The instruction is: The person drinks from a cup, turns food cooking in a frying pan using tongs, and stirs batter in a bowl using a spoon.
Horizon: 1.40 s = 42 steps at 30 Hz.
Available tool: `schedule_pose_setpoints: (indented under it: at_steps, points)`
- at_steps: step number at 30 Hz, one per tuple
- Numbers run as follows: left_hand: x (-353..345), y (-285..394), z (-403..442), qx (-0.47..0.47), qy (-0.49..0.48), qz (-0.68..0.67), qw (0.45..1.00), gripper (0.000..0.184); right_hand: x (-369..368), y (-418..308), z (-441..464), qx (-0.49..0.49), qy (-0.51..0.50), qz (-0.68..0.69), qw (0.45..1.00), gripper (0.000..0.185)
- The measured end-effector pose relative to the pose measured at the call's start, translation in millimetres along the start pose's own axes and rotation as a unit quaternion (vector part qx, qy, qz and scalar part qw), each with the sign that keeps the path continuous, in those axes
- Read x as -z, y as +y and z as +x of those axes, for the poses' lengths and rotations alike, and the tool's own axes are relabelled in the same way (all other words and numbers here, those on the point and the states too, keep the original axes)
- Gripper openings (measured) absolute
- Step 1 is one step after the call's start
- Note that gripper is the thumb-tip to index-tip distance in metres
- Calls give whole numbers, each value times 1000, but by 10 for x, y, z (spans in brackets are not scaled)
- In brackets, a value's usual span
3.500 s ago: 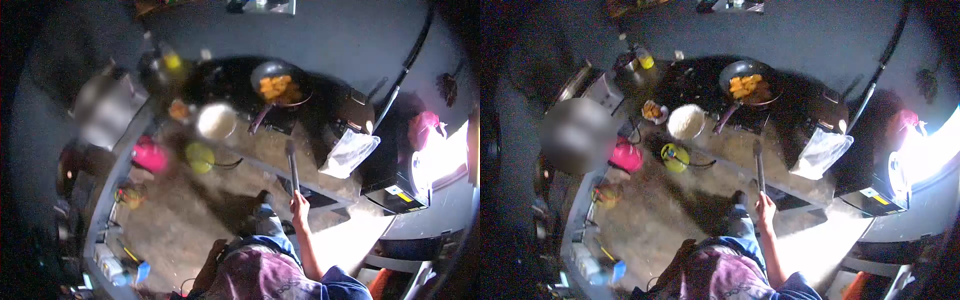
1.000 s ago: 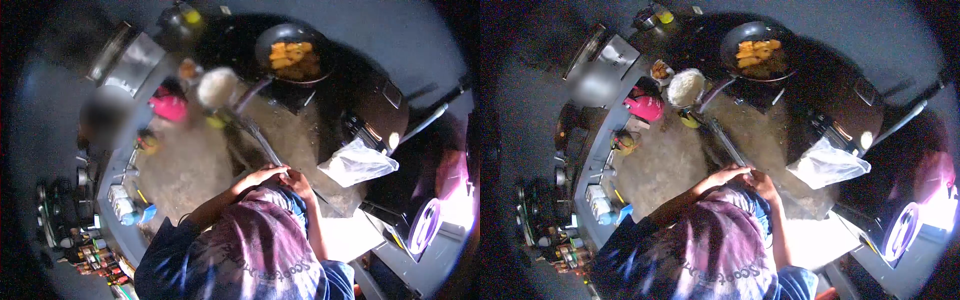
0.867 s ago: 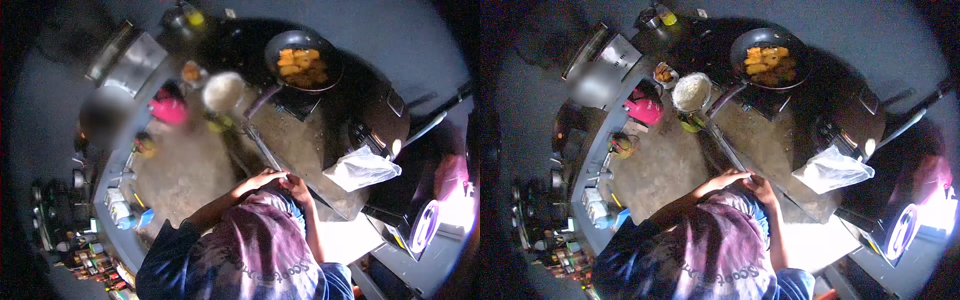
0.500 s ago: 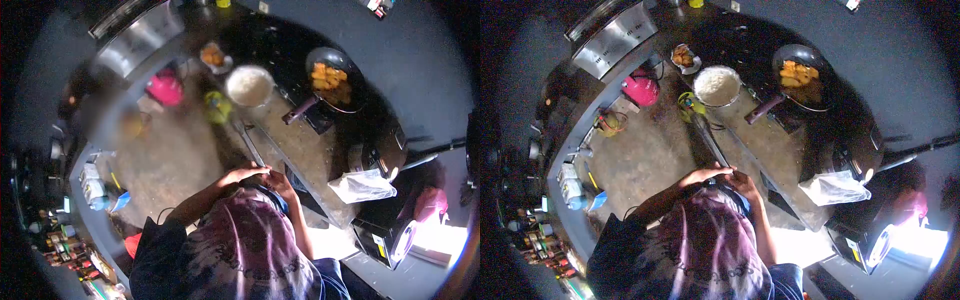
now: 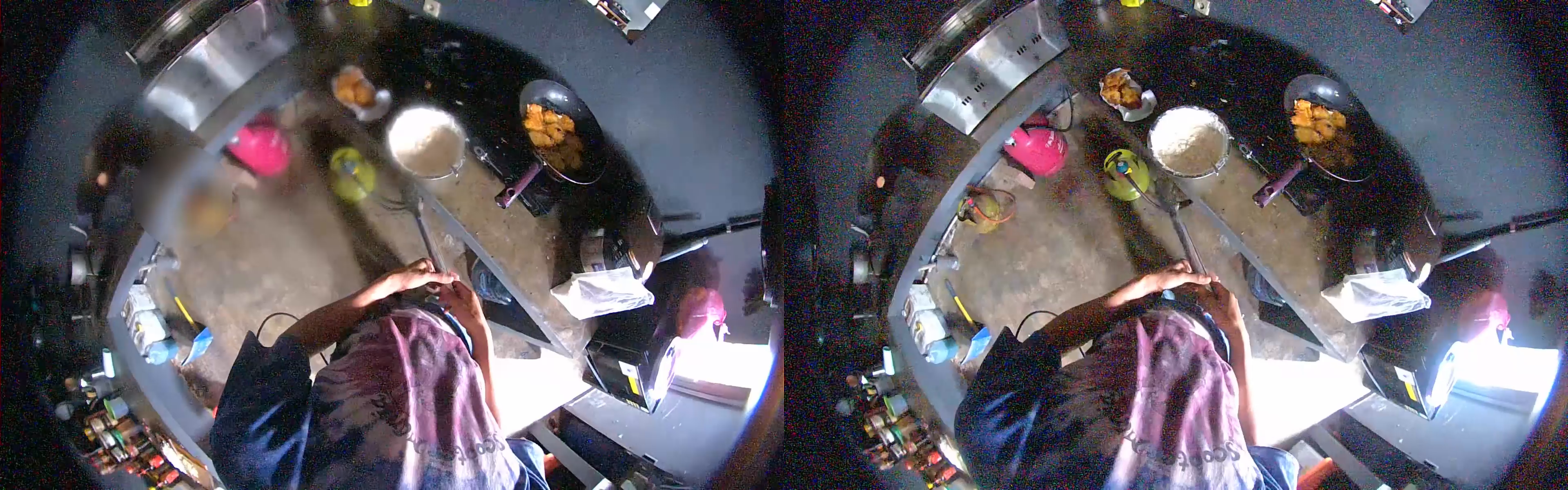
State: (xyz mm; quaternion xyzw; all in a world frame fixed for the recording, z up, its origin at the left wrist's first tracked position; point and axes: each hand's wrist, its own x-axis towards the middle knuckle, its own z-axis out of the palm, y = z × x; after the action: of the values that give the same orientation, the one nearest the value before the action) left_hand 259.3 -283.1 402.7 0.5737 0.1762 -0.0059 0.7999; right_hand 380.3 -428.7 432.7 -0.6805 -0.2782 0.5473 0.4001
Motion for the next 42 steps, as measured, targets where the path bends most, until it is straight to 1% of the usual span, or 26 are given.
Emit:
schedule_pose_setpoints:
  at_steps: [2,4,6,8,10,12,13,14,17,19,20,21,22,23,24,25,26,28,29,32,34,36,37,38,40,42]
  points:
    - [68,59,54,28,-31,12,999,31,-35,-76,0,-29,2,-50,998,34]
    - [155,-58,140,49,-64,-53,995,29,-134,-185,-27,18,-4,100,995,40]
    - [179,-141,156,20,-54,-82,995,27,-136,-163,1,27,5,44,999,44]
    - [170,17,51,-20,-36,-59,997,25,-196,-349,16,6,67,-102,992,45]
    - [189,8,21,-9,-34,-49,998,30,-188,-347,33,-10,59,-88,994,44]
    - [240,8,-25,-5,-53,-87,995,39,-182,-204,57,21,24,-44,999,39]
    - [235,6,-54,2,-46,-115,992,41,-214,-77,75,99,53,2,994,31]
    - [203,154,-133,-4,-39,-117,992,41,-232,-170,68,81,68,-112,988,28]
    - [283,271,-260,-2,-57,-118,991,43,-241,-411,-95,139,101,-131,976,30]
    - [371,222,-276,-120,-119,140,976,45,-153,-380,-241,103,125,-82,983,32]
    - [395,150,-319,-115,-130,144,974,45,-109,-262,-308,104,180,-89,974,33]
    - [401,20,-391,-12,-106,40,993,48,-11,-372,-457,58,188,-130,972,37]
    - [406,-79,-421,95,-89,-59,990,52,247,106,-601,10,255,-145,956,39]
    - [443,-137,-457,119,-74,-13,990,58,281,39,-779,-17,304,-45,951,41]
    - [486,-149,-491,143,-79,-9,987,56,488,549,-835,-21,355,-134,925,41]
    - [535,-191,-514,134,-76,17,988,55,600,753,-951,-7,385,-72,920,41]
    - [575,-241,-527,124,-71,41,989,54,759,1517,-919,55,474,-87,875,48]
    - [625,-328,-547,129,-60,18,990,53,782,1455,-1029,13,534,82,841,53]
    - [646,-360,-540,131,-42,-3,991,53,760,1389,-1004,12,586,91,805,46]
    - [659,-401,-493,128,-42,2,991,60,884,1249,-885,13,549,115,828,40]
    - [645,-461,-414,124,-44,18,991,56,914,1207,-695,-5,599,23,801,36]
    - [650,-483,-336,142,-28,26,989,51,1022,1436,-451,-40,651,-33,757,45]
    - [661,-510,-302,142,-31,28,989,51,952,1048,-451,-13,665,-64,744,45]
    - [683,-537,-272,151,-27,36,988,49,951,563,-527,-158,599,-61,783,47]
    - [717,-515,-191,159,-15,45,986,48,1050,658,-363,-190,602,-63,773,45]
    - [748,-468,-176,152,5,78,985,47,1145,1156,-118,-91,679,-122,718,41]
